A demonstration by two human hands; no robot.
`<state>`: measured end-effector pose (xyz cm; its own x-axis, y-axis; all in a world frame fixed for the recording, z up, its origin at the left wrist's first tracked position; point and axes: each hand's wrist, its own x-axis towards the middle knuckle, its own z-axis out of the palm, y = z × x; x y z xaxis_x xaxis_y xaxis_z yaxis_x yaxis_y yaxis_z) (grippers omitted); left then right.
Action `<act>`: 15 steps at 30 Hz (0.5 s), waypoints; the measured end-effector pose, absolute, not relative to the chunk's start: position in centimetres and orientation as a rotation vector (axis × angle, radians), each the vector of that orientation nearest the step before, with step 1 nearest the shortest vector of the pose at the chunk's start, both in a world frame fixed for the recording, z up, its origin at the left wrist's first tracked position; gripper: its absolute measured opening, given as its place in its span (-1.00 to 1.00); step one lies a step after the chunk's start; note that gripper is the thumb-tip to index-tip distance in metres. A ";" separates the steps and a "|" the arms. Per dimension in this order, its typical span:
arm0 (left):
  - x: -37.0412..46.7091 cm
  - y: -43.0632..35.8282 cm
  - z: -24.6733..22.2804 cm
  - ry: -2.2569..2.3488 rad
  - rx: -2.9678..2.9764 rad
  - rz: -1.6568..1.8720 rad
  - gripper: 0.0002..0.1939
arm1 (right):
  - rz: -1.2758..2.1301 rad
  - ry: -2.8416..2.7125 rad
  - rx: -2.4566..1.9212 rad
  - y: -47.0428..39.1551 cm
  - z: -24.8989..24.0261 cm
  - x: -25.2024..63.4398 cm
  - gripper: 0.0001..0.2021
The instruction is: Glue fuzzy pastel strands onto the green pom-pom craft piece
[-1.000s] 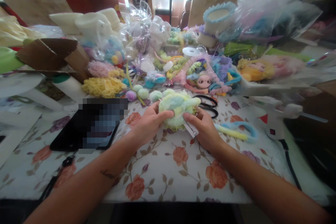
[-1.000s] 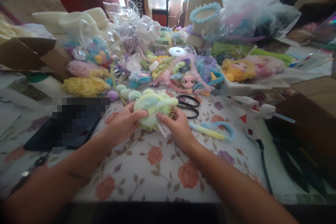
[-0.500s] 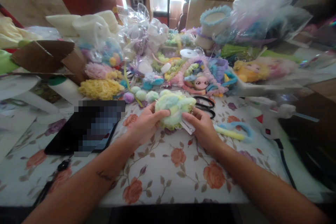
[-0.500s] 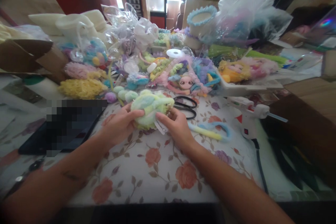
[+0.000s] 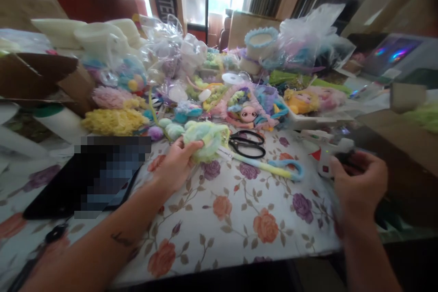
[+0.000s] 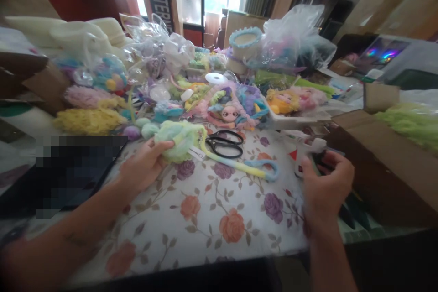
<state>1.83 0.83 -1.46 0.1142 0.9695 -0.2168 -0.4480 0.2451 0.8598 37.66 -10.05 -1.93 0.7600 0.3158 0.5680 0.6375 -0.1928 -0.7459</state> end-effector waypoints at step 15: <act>2.1 -0.3 -0.3 0.974 0.920 1.164 -0.51 | 0.186 -1.039 -2.926 -7.2 0.8 42.0 -0.54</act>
<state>2.05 -0.31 -0.25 0.1204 0.9844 -0.1283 -0.2999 0.1593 0.9406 41.98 -7.20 0.79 0.7698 0.6301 -0.1020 0.6264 -0.7765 -0.0686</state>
